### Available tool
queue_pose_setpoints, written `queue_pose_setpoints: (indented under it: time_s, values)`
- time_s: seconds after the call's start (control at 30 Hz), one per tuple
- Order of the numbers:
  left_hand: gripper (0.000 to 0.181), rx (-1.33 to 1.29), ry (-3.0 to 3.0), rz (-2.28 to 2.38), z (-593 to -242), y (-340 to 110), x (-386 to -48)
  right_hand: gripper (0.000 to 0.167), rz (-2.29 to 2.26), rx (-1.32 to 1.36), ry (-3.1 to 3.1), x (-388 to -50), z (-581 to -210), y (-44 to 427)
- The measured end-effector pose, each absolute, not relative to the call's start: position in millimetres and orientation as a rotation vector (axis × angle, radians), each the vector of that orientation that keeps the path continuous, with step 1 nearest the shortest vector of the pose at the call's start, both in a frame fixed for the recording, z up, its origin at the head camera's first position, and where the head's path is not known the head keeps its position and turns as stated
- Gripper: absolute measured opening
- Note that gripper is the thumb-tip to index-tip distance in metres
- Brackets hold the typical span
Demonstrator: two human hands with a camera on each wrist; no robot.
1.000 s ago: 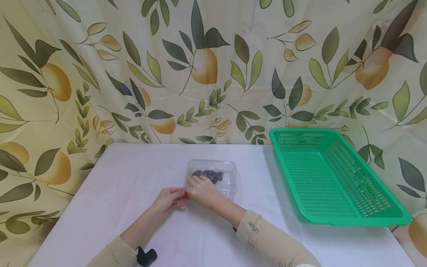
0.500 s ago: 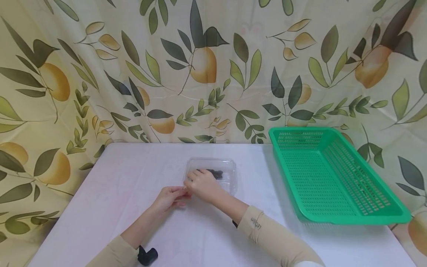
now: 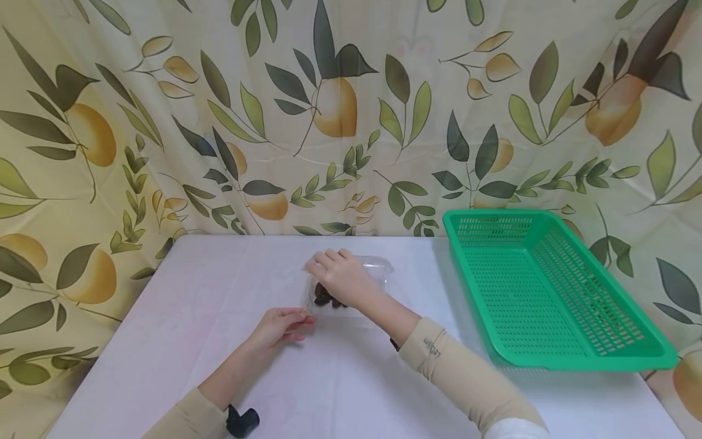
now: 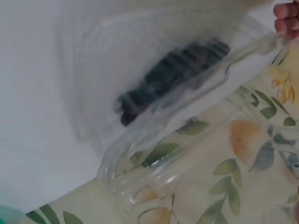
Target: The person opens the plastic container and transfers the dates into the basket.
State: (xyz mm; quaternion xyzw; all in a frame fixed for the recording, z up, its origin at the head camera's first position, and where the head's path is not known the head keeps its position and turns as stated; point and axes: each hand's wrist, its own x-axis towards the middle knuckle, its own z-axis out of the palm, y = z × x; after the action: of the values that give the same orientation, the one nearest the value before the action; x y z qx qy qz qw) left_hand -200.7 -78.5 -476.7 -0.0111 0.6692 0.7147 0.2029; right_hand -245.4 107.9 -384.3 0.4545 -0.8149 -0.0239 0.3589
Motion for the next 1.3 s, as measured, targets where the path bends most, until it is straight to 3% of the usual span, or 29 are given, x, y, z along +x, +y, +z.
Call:
queue_pose_setpoints:
  time_s: [0.67,1.13,1.3]
  values:
    - [0.031,-0.092,1.833,1.984,-476,-76,-200,0.042,-0.1,1.03,-2.055,-304,-379,146]
    - [0.031,-0.146,1.822,1.984,-473,-78,-199,0.037,-0.132,0.892,-2.243,-336,-378,139]
    - [0.032,-0.168,1.783,1.989,-475,-78,-199,0.045,-0.122,0.846,-2.385,-343,-381,138]
